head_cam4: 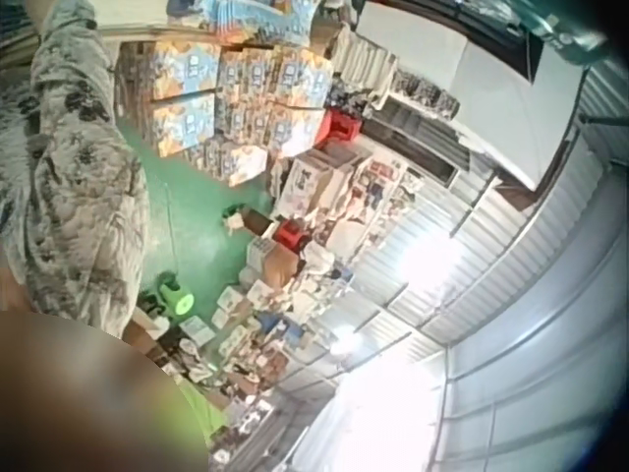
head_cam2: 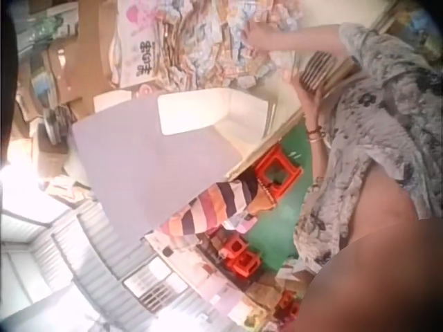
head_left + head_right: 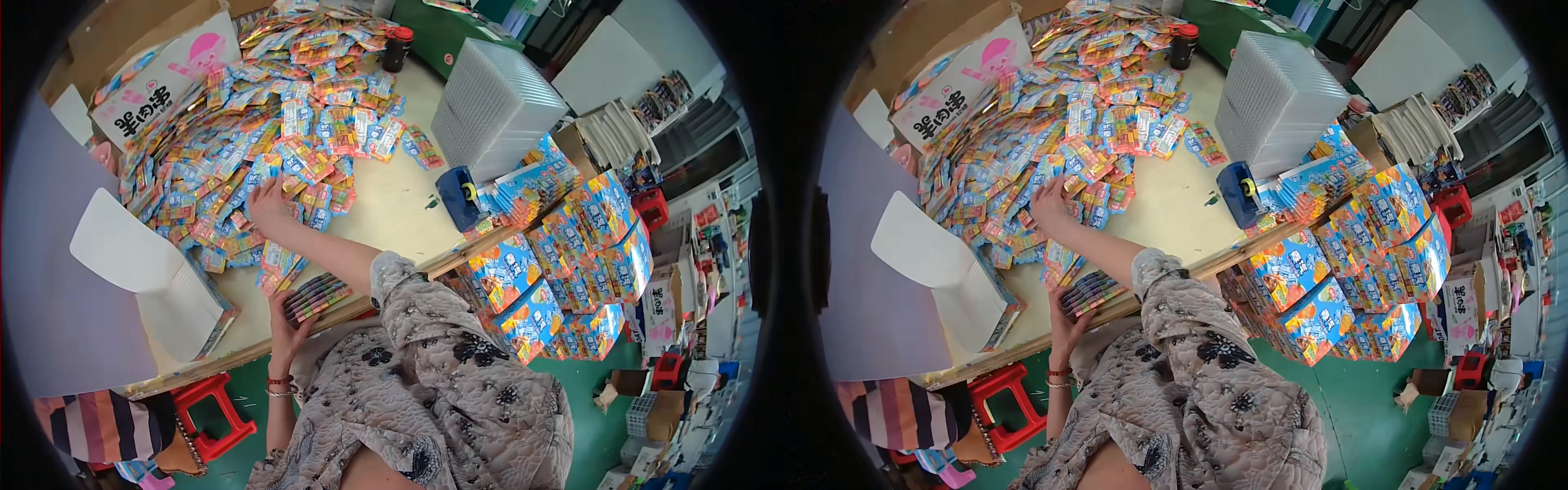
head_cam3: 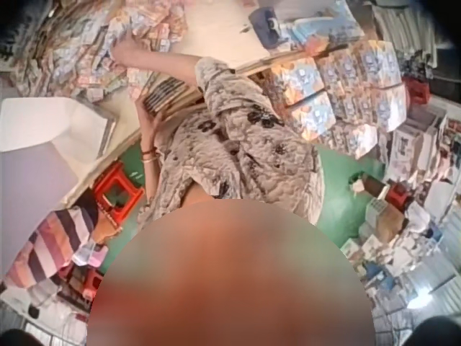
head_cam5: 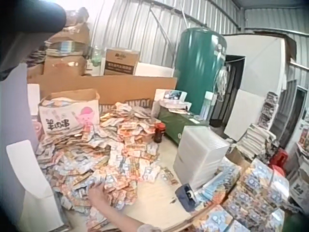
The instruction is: Counting small snack packets and organizing them into cardboard display boxes for packaging.
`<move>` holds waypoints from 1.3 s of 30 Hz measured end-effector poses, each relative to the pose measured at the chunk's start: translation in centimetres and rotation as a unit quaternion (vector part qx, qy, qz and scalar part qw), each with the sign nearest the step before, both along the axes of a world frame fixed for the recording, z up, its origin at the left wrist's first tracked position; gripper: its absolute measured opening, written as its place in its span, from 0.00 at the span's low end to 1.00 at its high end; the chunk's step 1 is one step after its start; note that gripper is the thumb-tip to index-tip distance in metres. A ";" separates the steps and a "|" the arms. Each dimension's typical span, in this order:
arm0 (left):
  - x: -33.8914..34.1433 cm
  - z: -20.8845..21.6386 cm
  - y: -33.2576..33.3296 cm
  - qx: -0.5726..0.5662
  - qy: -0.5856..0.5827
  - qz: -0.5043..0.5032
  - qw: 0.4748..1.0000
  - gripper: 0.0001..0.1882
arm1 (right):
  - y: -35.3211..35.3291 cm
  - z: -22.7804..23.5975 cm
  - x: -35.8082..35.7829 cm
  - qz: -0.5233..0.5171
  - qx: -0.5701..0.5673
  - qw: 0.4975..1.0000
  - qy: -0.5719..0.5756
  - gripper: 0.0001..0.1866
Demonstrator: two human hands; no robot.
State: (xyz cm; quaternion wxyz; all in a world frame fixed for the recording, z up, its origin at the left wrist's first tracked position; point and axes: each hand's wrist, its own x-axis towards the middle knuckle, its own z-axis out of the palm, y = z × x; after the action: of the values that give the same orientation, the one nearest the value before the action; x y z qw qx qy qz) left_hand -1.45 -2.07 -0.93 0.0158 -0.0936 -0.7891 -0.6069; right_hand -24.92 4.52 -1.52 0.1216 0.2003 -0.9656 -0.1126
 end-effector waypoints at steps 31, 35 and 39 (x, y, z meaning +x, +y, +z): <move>0.0 0.8 -1.0 -0.092 0.066 -0.014 0.994 0.33 | 20.7 10.3 11.1 0.088 -0.595 0.796 -0.069 0.11; 0.5 1.7 -1.5 -0.055 0.045 -0.014 0.997 0.30 | 11.3 5.5 7.5 0.317 -0.325 0.859 -0.237 0.27; 1.2 0.5 -2.5 -0.064 0.033 -0.001 0.997 0.30 | 6.9 6.5 6.5 0.297 -0.190 0.894 -0.278 0.34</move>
State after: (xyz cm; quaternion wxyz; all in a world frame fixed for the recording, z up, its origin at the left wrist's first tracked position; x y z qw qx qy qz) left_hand -0.23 -4.57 -0.44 0.0348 -0.1149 -0.8254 -0.5517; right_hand -18.39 11.45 4.99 -0.0879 0.4739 -0.8585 0.1749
